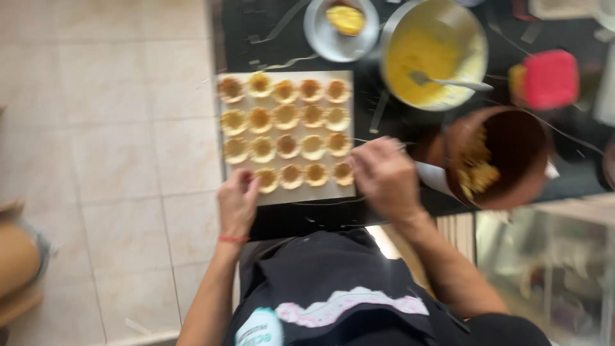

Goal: Filling tart shells with yellow cream and decorating them with piped meringue.

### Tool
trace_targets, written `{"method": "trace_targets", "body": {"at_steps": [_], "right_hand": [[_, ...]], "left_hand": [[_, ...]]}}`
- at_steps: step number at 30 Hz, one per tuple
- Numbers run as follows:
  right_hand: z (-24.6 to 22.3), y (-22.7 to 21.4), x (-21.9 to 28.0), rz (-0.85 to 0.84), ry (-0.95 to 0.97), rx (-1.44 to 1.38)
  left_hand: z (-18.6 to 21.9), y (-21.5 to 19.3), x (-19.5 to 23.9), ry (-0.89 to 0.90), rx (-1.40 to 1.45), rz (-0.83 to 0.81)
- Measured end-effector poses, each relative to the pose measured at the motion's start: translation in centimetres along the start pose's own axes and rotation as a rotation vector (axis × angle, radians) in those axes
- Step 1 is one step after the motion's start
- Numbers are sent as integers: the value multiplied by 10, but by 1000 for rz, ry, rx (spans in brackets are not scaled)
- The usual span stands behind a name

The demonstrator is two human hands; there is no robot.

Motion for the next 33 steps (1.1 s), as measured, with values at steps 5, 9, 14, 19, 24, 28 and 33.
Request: {"method": "trace_targets", "body": {"at_steps": [5,9,14,19,24,28,33], "right_hand": [[136,-15,72,-56,247,176],[208,16,79,-90,267,243],[227,95,32,-153,111,357],[206,87,35,-300,219,458],[202,63,57,-50,127,739],[179,-31,105,33,-11,882],[48,-73,133,274,-61,63]], "left_hand": [[46,26,-29,91,-45,-51],[73,31,-29,47,-123,-8],[129,18,-23,168,-18,182],[137,25,-18,127,37,173],[148,50,-8,137,63,61],[158,77,6,272,231,-138],[176,87,18,379,586,-459]]}}
Point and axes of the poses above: each hand's wrist, its own x-axis away from the middle knuckle, its own y-axis out of the palm, z = x × y, the point moved 1 cm from there along -x, towards the middle knuckle, and after that the axes turned 11 degrees about -z, right-handed, at the moved point
